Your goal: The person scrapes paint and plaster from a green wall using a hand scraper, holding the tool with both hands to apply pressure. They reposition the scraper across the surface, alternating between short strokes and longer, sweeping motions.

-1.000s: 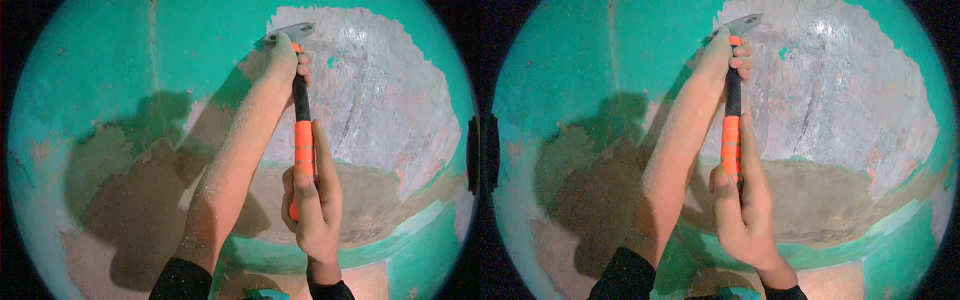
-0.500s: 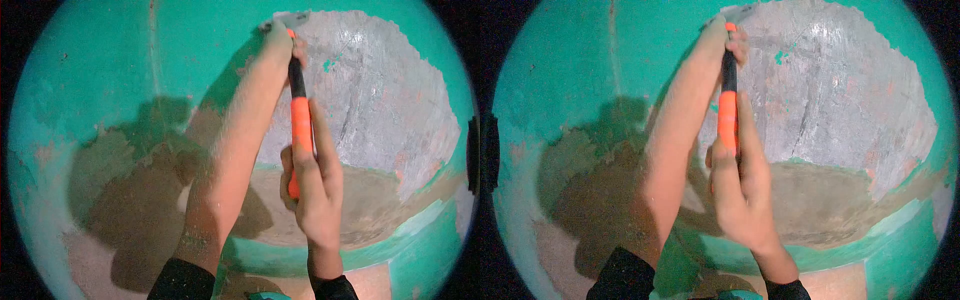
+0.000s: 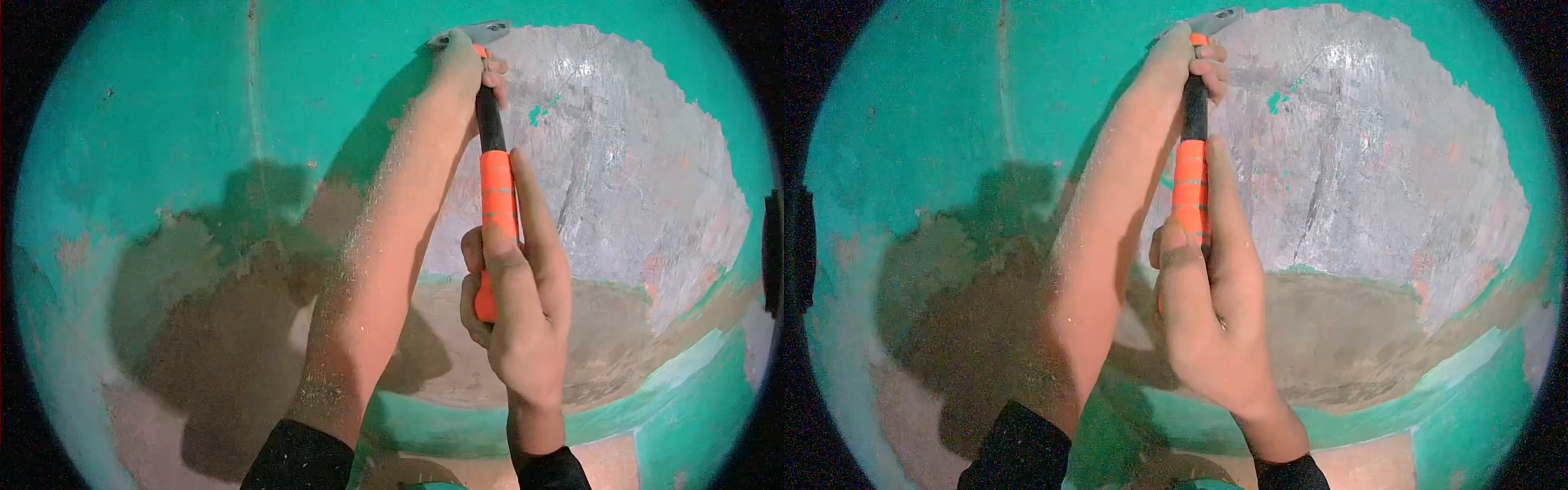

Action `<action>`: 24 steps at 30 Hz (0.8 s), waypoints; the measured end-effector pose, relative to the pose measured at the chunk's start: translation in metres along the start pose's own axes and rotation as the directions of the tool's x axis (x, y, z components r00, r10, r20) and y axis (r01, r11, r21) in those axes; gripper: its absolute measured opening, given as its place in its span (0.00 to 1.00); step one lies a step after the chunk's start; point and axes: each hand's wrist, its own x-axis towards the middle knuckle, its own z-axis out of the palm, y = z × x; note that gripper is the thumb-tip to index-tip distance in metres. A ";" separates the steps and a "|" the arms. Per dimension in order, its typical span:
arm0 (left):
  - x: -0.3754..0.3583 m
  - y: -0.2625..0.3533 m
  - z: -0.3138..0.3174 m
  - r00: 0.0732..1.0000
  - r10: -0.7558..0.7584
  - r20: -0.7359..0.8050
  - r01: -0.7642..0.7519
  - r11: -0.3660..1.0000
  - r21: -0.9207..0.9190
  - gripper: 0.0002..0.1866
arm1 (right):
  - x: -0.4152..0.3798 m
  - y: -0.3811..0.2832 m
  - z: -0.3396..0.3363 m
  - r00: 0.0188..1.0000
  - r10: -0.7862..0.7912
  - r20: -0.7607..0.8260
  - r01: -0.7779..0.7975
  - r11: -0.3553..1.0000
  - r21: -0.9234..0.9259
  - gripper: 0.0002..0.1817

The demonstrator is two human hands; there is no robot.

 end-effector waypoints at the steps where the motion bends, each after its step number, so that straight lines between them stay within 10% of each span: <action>1: -0.003 -0.002 0.000 1.000 -0.001 -0.004 0.001 1.000 0.003 0.23 | -0.001 -0.001 0.001 1.000 0.005 -0.002 -0.005 1.000 -0.021 0.32; 24: -0.013 0.007 0.024 0.998 -0.053 -0.047 0.054 0.998 0.018 0.23 | -0.001 -0.001 -0.006 0.999 -0.033 0.008 0.033 0.998 -0.052 0.32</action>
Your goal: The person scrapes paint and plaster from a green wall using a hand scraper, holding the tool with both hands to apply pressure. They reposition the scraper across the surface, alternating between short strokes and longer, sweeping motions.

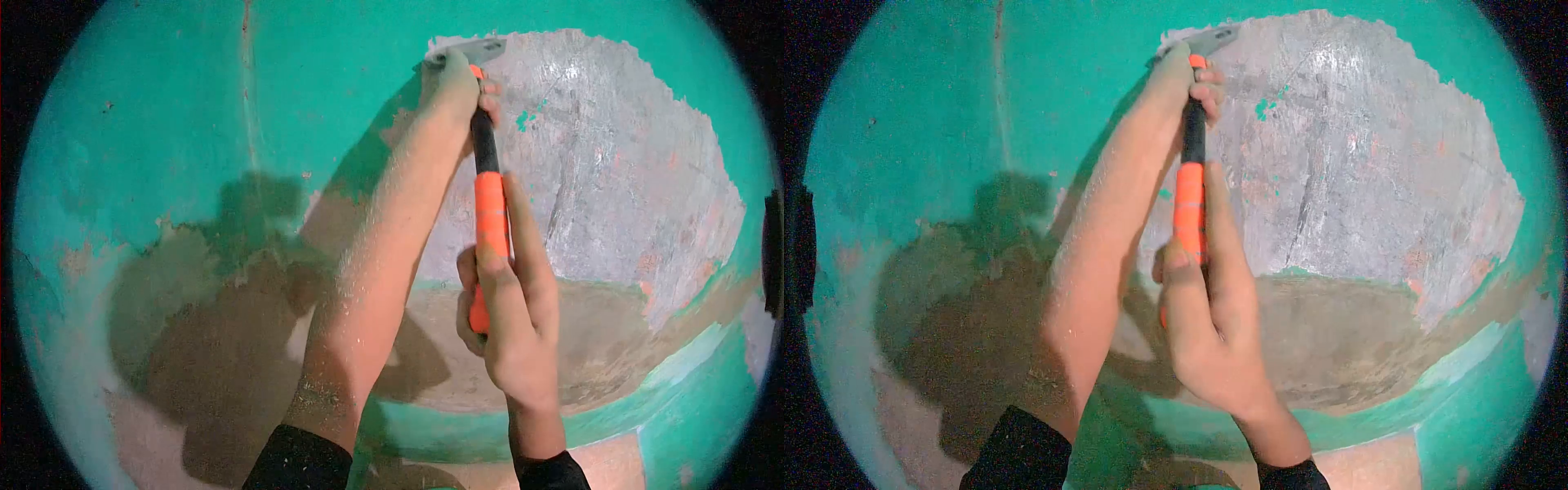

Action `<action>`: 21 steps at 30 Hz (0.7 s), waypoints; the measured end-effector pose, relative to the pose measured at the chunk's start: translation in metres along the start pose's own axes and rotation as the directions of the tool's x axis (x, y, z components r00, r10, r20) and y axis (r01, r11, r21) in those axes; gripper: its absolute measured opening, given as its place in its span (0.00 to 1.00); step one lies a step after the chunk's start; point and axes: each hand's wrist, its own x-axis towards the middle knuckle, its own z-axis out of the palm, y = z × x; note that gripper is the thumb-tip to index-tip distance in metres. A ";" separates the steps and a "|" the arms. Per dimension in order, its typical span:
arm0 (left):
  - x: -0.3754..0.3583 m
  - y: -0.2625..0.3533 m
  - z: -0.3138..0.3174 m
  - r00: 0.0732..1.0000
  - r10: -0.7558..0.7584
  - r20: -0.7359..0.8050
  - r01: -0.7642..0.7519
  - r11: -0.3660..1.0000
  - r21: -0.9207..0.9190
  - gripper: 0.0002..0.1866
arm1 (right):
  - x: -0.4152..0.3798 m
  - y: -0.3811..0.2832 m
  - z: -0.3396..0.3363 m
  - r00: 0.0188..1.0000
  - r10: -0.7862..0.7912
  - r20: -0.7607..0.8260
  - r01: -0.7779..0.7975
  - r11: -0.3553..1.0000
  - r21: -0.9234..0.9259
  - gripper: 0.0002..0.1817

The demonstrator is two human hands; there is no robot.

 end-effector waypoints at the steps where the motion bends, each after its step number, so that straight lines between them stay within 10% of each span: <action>1: 0.002 0.007 0.003 0.999 -0.050 -0.013 0.050 0.999 -0.011 0.23 | 0.006 0.000 0.000 1.000 -0.013 0.009 0.013 1.000 0.002 0.32; 9: -0.027 -0.007 0.015 0.982 0.042 -0.185 -0.024 0.995 0.096 0.21 | 0.001 0.004 -0.007 1.000 -0.016 0.012 0.016 0.999 0.046 0.31; 21: 0.009 -0.011 0.013 0.994 0.107 -0.003 -0.106 0.989 0.100 0.18 | 0.002 -0.004 -0.016 1.000 -0.004 0.005 0.004 1.000 0.002 0.31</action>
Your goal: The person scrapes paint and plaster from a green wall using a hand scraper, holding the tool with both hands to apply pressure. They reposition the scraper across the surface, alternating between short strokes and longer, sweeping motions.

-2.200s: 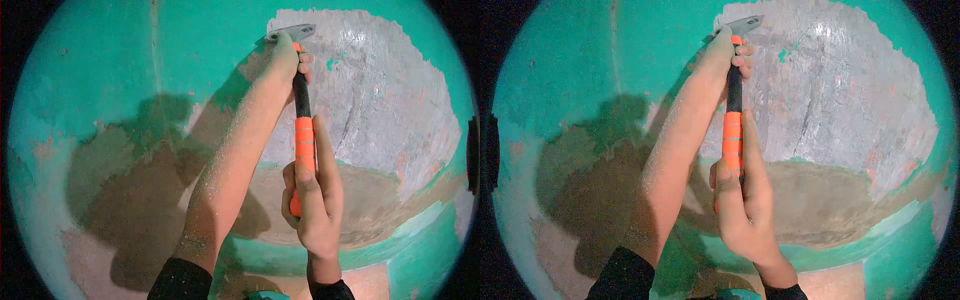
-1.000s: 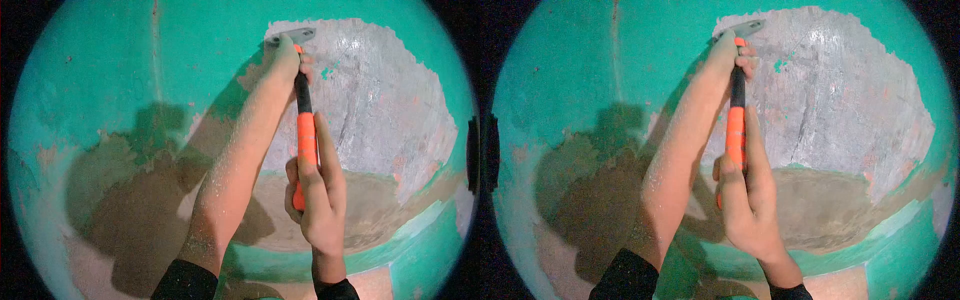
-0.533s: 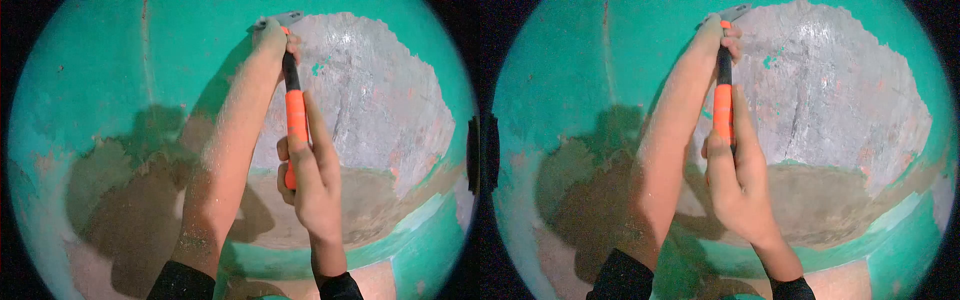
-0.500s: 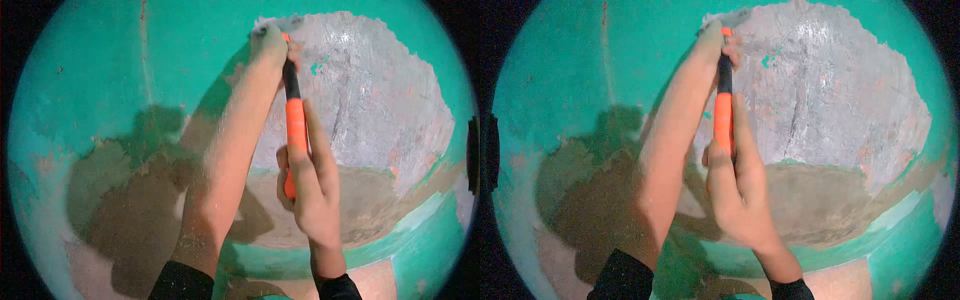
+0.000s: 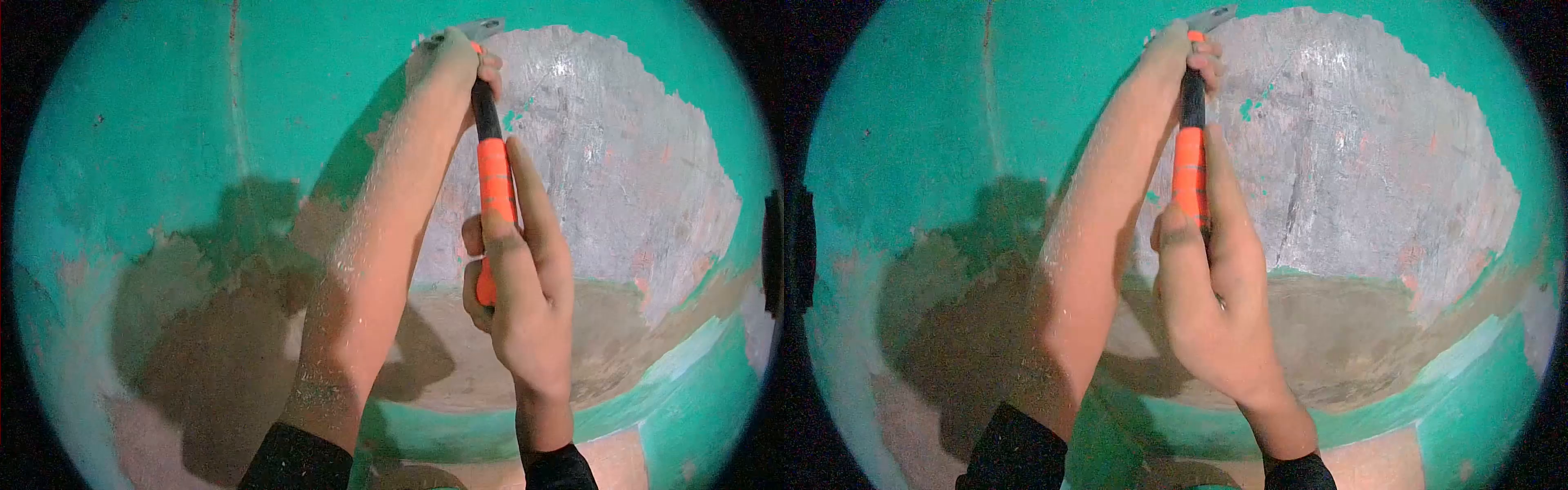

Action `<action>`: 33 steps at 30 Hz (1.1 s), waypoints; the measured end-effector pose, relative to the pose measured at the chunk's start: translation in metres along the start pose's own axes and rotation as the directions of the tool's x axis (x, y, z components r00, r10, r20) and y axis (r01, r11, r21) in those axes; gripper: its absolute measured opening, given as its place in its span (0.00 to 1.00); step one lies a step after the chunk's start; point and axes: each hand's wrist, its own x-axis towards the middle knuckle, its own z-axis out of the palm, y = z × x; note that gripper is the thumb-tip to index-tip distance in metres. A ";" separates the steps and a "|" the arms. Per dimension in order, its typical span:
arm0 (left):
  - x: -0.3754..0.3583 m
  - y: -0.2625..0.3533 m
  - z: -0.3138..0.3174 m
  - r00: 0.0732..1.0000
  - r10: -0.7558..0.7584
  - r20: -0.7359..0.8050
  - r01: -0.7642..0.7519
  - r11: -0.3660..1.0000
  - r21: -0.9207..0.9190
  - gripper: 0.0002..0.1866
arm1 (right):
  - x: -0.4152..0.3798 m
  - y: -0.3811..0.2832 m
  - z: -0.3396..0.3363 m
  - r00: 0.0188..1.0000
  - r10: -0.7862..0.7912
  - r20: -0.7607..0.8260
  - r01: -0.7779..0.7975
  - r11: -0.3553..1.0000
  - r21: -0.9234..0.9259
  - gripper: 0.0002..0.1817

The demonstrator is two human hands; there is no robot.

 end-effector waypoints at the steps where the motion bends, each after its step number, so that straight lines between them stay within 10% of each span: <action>1: 0.003 0.001 0.000 1.000 0.010 0.005 -0.010 1.000 0.000 0.18 | 0.000 -0.001 0.000 1.000 0.000 0.000 0.000 1.000 -0.001 0.31; 17: 0.033 0.018 0.006 0.968 -0.247 0.043 0.250 0.964 -0.089 0.21 | 0.021 -0.012 0.001 0.998 -0.034 -0.053 0.033 0.999 -0.009 0.30; 23: -0.026 -0.026 -0.015 0.999 0.004 -0.050 -0.001 0.998 0.068 0.20 | -0.014 0.017 -0.012 0.989 0.138 0.045 -0.140 0.990 0.026 0.32; 33: -0.077 -0.070 -0.077 0.982 -0.176 -0.075 0.178 0.984 0.017 0.27 | -0.102 0.089 0.012 0.982 0.181 -0.046 -0.168 0.963 0.213 0.35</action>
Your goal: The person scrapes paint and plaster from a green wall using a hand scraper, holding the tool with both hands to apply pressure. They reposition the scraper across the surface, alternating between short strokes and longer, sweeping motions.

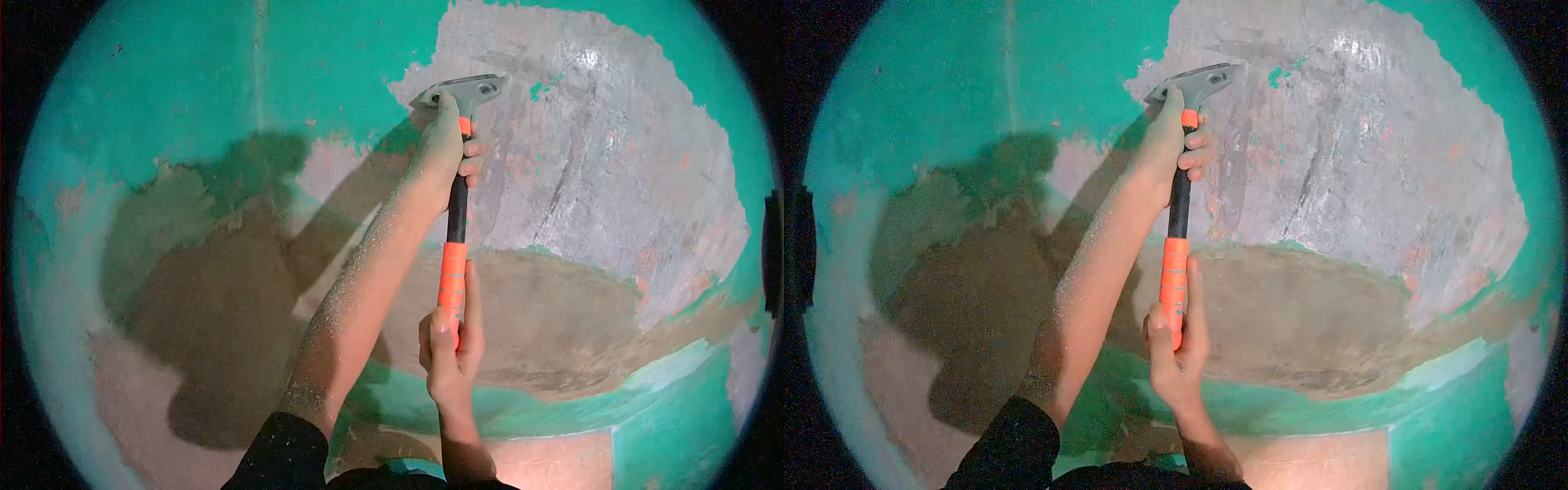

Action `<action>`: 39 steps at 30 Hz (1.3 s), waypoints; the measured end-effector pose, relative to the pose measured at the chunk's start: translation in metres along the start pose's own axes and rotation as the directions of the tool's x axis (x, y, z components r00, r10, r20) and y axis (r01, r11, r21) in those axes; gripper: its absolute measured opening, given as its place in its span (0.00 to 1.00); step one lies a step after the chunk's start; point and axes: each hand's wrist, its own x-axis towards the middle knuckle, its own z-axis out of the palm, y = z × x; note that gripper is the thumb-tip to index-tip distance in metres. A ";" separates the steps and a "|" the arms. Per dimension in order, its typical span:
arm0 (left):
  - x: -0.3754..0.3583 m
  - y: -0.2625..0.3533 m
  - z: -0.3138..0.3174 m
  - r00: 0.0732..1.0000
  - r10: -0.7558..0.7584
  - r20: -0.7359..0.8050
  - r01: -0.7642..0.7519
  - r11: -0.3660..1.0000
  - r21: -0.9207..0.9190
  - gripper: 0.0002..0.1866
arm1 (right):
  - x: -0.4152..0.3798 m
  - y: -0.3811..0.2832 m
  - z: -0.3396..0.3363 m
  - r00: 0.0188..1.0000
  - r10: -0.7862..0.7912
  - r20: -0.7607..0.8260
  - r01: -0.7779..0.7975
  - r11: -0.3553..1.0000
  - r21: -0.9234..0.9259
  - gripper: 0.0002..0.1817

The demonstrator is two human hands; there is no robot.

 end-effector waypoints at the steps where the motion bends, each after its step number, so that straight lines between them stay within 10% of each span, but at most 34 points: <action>1: -0.002 -0.001 -0.001 0.999 0.005 -0.042 -0.004 1.000 0.026 0.27 | 0.001 0.004 0.001 1.000 -0.018 -0.015 0.016 0.992 -0.127 0.33; 18: 0.005 0.026 0.003 0.992 0.090 -0.093 -0.081 0.991 0.103 0.25 | 0.030 -0.013 0.020 0.938 -0.346 -0.014 0.309 0.855 -0.417 0.28; 39: -0.006 0.026 0.008 0.994 0.032 -0.105 -0.025 0.997 0.071 0.23 | 0.024 -0.051 0.022 0.985 -0.169 0.041 0.168 0.865 -0.472 0.25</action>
